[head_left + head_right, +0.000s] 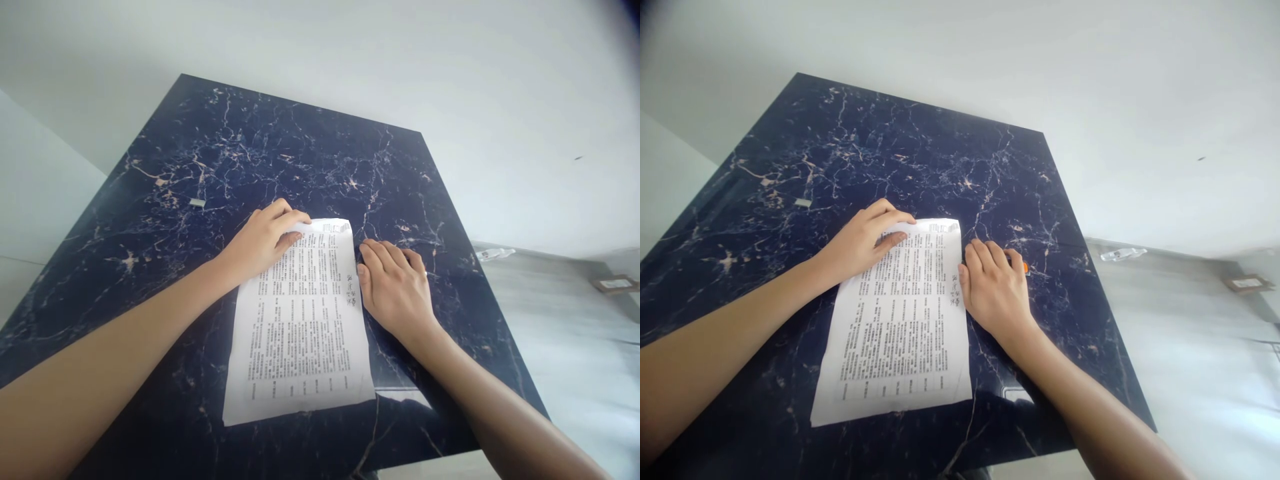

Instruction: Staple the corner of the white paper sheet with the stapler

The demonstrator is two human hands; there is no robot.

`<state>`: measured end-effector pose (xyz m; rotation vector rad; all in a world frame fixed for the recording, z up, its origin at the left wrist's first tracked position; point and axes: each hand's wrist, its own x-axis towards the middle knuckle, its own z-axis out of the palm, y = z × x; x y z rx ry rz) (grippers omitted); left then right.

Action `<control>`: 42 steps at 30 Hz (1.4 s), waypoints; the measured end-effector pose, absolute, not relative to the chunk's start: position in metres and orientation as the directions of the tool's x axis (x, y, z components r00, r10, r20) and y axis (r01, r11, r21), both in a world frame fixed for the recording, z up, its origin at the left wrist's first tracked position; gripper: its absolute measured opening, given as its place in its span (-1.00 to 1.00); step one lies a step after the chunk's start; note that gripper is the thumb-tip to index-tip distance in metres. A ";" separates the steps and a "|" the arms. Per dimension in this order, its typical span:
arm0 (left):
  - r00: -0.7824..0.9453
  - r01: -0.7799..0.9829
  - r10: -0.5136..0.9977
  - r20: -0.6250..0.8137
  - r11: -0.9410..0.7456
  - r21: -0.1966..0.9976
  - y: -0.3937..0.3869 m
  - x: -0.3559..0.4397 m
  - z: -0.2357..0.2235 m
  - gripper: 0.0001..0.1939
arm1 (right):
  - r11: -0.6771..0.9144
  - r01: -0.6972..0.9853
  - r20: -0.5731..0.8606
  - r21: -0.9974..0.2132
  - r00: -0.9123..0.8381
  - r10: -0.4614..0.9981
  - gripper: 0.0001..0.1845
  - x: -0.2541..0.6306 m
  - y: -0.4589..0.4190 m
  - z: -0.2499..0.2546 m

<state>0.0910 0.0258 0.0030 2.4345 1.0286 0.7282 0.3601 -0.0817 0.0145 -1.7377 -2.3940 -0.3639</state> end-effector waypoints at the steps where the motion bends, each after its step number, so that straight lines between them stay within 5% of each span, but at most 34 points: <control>1: 0.595 0.538 0.743 0.307 -0.652 0.534 0.026 0.091 0.003 -0.73 | 0.294 0.950 0.269 0.107 -0.312 0.911 -0.53 0.360 -0.082 0.014; 18: 0.595 0.541 0.744 0.303 -0.650 0.533 0.027 0.091 0.003 -0.73 | 0.286 0.941 0.276 0.179 -0.327 0.904 -0.57 0.354 -0.081 0.013; 42: 0.603 0.557 0.745 0.285 -0.649 0.518 0.027 0.090 0.003 -0.73 | 0.275 0.961 0.275 -0.024 -0.258 0.926 -0.61 0.358 -0.081 0.024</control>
